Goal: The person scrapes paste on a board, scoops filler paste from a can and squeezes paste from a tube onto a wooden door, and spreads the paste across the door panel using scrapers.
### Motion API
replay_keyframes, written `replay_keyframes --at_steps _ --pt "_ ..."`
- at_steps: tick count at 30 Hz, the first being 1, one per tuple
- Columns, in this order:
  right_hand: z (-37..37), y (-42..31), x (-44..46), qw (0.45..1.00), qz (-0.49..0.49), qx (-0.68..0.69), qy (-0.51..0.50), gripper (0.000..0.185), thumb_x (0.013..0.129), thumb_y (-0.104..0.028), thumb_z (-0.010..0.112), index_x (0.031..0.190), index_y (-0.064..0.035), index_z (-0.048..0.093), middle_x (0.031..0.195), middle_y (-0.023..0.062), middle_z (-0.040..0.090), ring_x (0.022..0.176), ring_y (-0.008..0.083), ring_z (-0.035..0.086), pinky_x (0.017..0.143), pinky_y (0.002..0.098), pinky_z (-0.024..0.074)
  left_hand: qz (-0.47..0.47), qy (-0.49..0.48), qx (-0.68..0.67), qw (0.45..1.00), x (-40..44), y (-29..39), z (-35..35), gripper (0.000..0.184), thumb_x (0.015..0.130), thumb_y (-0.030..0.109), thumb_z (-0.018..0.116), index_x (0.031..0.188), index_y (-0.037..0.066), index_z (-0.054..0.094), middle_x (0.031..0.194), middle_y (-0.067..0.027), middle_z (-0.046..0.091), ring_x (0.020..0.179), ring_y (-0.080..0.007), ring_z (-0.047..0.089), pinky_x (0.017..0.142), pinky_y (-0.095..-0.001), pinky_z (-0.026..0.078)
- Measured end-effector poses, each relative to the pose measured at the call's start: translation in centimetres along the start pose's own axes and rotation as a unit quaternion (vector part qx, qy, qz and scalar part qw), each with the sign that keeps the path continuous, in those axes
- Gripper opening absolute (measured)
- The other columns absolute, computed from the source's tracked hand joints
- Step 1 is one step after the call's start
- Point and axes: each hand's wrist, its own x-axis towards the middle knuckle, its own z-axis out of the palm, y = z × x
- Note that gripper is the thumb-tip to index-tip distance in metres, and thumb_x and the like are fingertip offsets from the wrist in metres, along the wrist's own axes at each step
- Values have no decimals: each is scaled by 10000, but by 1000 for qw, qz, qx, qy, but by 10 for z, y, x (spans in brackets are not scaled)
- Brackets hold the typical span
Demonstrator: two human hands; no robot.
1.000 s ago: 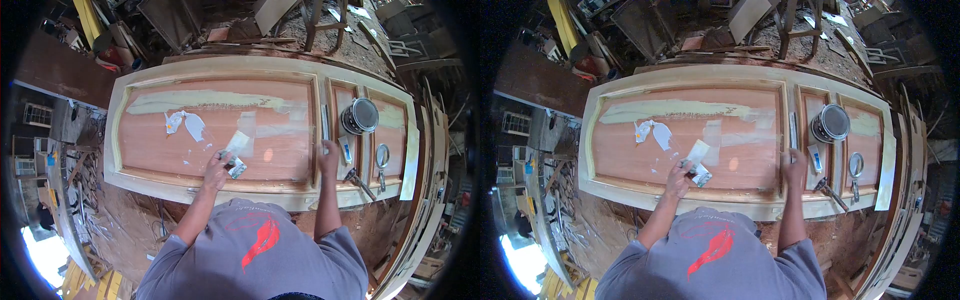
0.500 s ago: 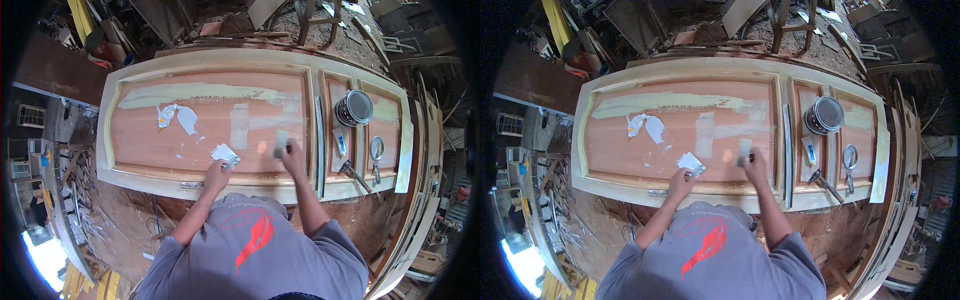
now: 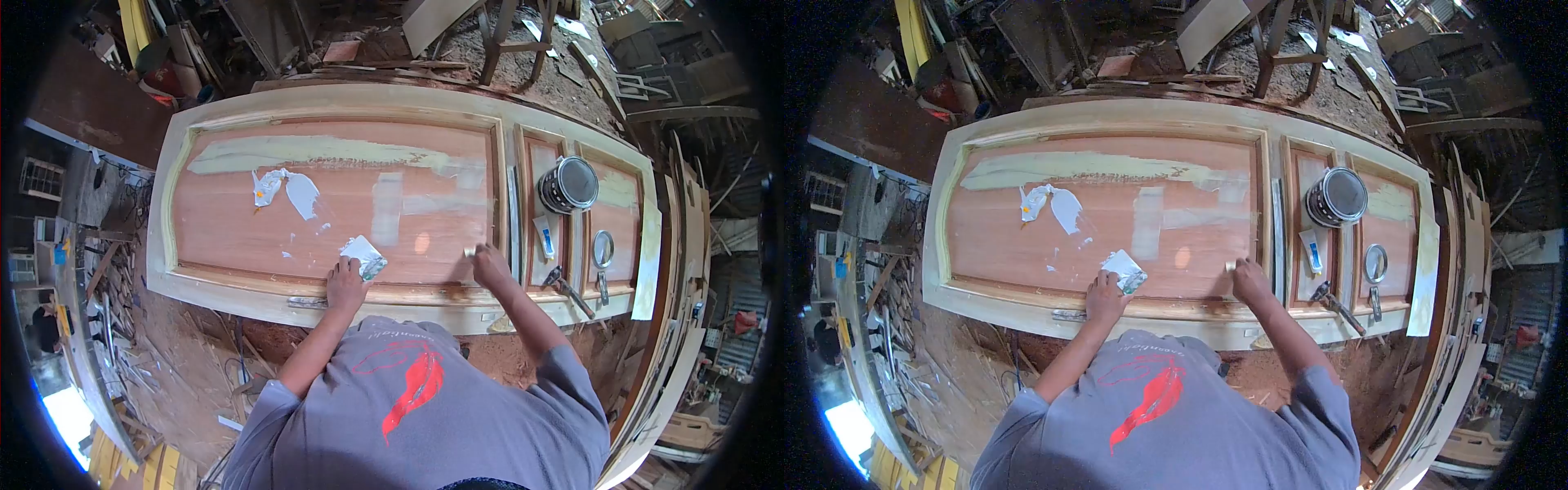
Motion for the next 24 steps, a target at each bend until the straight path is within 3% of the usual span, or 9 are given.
replay_keyframes --at_steps 4,7,10,11,14,17,18,23,24 --pt "-21 3 -11 997 33 59 -47 262 864 -3 594 1022 -58 795 953 184 702 929 392 685 878 459 564 -9 17 -79 997 -7 -7 -1 574 791 295 871 1235 54 597 1263 -148 544 1136 -352 623 928 -473 520" --pt "-24 -19 -1 993 51 19 106 190 883 -74 659 1004 -63 805 1009 180 742 962 386 706 841 460 582 -18 54 -153 987 -15 -20 -3 547 816 262 849 1255 40 611 1260 -148 564 1117 -335 647 918 -450 539" --pt "-6 -34 -7 988 66 -37 -133 203 887 -69 683 1048 -61 807 986 175 750 941 370 715 824 436 581 -47 54 -323 944 -16 -16 -17 494 858 222 816 1265 28 614 1200 -129 607 1042 -286 676 899 -411 556" --pt "-5 -34 -4 991 47 48 -115 217 887 -73 692 1073 -60 803 990 181 750 935 370 718 823 432 580 -65 45 -393 916 -16 -16 -24 472 875 207 803 1267 24 613 1174 -121 624 1012 -266 685 892 -398 560" --pt "-26 -64 12 979 -33 197 -25 294 901 -88 715 1187 -61 778 969 177 753 853 302 731 795 391 578 -131 -25 -746 652 -16 -21 -32 369 929 149 737 1254 19 618 1111 -100 662 964 -225 685 901 -366 556" --pt "-34 -91 28 930 57 364 10 244 943 -136 724 1150 -15 769 961 158 757 851 266 723 774 382 563 -80 -80 -894 434 -23 -23 -62 311 962 113 682 1250 19 616 1110 -106 676 973 -235 683 930 -377 549" --pt "-30 -96 35 888 115 444 -29 259 980 -158 717 1187 -6 752 937 109 747 822 166 682 751 325 542 -73 -83 -901 420 -26 -22 -69 294 963 122 676 1234 21 623 1109 -101 676 983 -232 682 938 -386 549" --pt "7 -106 43 789 155 595 -13 236 987 -147 710 1145 23 751 938 72 731 833 161 667 772 318 547 -125 -116 -902 396 -28 -18 -74 220 964 96 672 1168 19 635 1058 -88 683 972 -198 682 915 -363 565" --pt "18 -108 44 752 160 639 -9 228 986 -142 708 1134 26 750 948 70 733 843 167 671 781 323 548 -170 -104 -840 504 -26 -21 -58 208 960 83 676 1151 13 632 1039 -88 687 949 -187 684 882 -344 570"
